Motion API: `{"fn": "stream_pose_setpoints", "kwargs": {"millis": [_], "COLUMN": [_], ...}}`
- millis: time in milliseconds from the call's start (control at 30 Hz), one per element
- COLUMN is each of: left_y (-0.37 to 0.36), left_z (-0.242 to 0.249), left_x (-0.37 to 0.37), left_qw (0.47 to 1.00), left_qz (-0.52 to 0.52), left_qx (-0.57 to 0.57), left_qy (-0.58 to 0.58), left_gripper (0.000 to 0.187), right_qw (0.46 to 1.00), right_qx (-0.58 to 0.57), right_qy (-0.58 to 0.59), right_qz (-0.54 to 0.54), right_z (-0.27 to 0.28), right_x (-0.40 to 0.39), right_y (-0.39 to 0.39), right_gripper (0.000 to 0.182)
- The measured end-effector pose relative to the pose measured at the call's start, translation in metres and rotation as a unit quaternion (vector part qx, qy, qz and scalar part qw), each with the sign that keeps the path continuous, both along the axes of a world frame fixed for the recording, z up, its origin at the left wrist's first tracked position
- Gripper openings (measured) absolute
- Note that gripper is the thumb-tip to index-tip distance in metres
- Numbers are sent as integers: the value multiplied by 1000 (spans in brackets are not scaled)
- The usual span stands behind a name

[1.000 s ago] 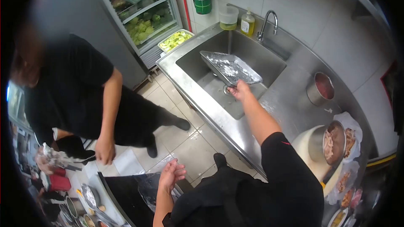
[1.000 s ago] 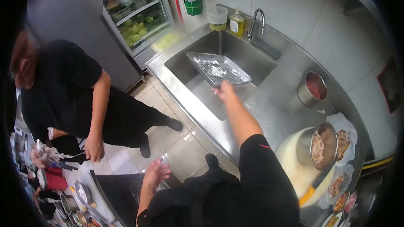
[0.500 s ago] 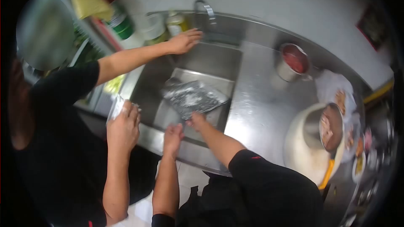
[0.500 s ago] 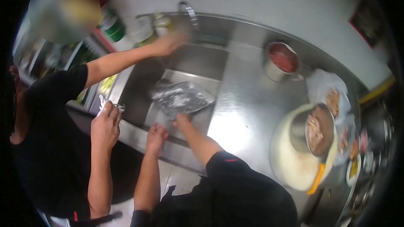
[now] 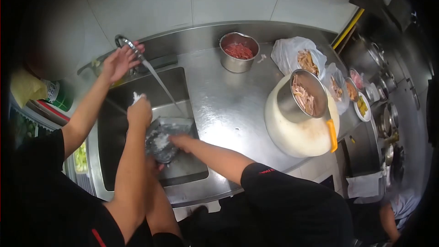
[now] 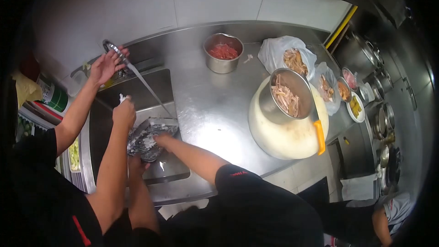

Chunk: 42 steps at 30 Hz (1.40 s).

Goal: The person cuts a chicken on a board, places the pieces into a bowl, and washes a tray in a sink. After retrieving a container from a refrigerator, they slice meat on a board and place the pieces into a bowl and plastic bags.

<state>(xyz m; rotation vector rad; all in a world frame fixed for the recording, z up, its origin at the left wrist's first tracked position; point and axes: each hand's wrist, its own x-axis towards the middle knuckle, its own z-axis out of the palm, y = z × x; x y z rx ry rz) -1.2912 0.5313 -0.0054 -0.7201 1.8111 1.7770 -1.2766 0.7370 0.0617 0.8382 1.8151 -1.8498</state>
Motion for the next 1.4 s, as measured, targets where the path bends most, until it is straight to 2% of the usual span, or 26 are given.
{"fn": "stream_pose_setpoints", "kwargs": {"millis": [67, 133, 167, 267, 333, 367, 433, 500, 633, 667, 700, 733, 833, 867, 900, 933, 967, 1033, 1133, 1200, 1267, 1333, 1367, 1400], "left_y": [7, 14, 17, 25, 31, 24, 7, 23, 34, 31, 30, 18, 12, 19, 26, 32, 37, 48, 55, 49, 45, 50, 64, 71], "left_z": [16, 24, 29, 45, 60, 50, 24, 17, 46, 41, 38, 14, -5, -1, 6, 15, 27, 45, 54, 37, 31, 22, 57, 62], "left_x": [-3, -10, -7, -5, 0, -4, -13, -20, -12, -13, -13, -19, -22, -19, -18, -15, -11, -5, -2, -9, -10, -13, -6, -1], "left_qw": [998, 991, 992, 990, 988, 988, 987, 986, 985, 987, 989, 993, 988, 979, 958, 930, 896, 840, 805, 796, 727, 796, 790, 835], "left_qz": [-13, -46, -41, -67, -65, -72, -72, -63, -21, -13, -5, -2, -9, -35, -74, -111, -142, -190, -215, -235, -377, -280, -292, -200], "left_qx": [-46, -101, -92, -111, -132, -133, -144, -155, -169, -155, -142, -111, -154, -203, -275, -350, -419, -507, -553, -557, -573, -536, -539, -513], "left_qy": [41, 68, 73, 63, 49, 44, 28, 7, -41, -45, -48, -44, -20, -4, 13, 25, 34, 39, 28, 9, 33, -4, 0, 13], "left_gripper": [57, 60, 60, 62, 64, 64, 65, 66, 67, 65, 64, 62, 55, 54, 52, 51, 50, 49, 46, 45, 40, 36, 33, 39], "right_qw": [998, 996, 994, 973, 958, 949, 942, 936, 940, 942, 947, 951, 958, 980, 982, 972, 970, 972, 968, 967, 969, 968, 966, 965], "right_qx": [24, -40, -71, -148, -179, -194, -225, -244, -246, -242, -221, -203, -180, -78, -70, -101, -105, -60, -108, -112, -110, -113, -115, -119], "right_qy": [28, 25, 24, 110, 127, 136, 143, 151, 169, 176, 178, 179, 190, 165, 163, 187, 205, 220, 215, 214, 209, 212, 218, 220], "right_qz": [-52, -73, -81, -141, -184, -208, -205, -203, -166, -150, -152, -150, -116, -84, -64, -104, -82, -55, -68, -76, -73, -75, -79, -80], "right_z": [9, -4, -15, -18, -11, -8, -9, -6, 9, 10, 9, 6, -15, 14, 16, 4, 0, 13, 16, 18, 21, 19, 13, 7], "right_x": [-10, -23, -29, -32, -35, -36, -41, -44, -42, -43, -42, -40, -42, -31, -29, -32, -30, -24, -22, -22, -20, -19, -20, -23], "right_y": [16, 37, 43, 45, 47, 49, 54, 67, 82, 84, 88, 91, 98, 104, 108, 103, 105, 107, 109, 108, 111, 109, 109, 110], "right_gripper": [36, 33, 32, 24, 24, 25, 24, 19, 9, 8, 8, 9, 21, 26, 30, 28, 26, 24, 24, 24, 26, 26, 26, 24]}}
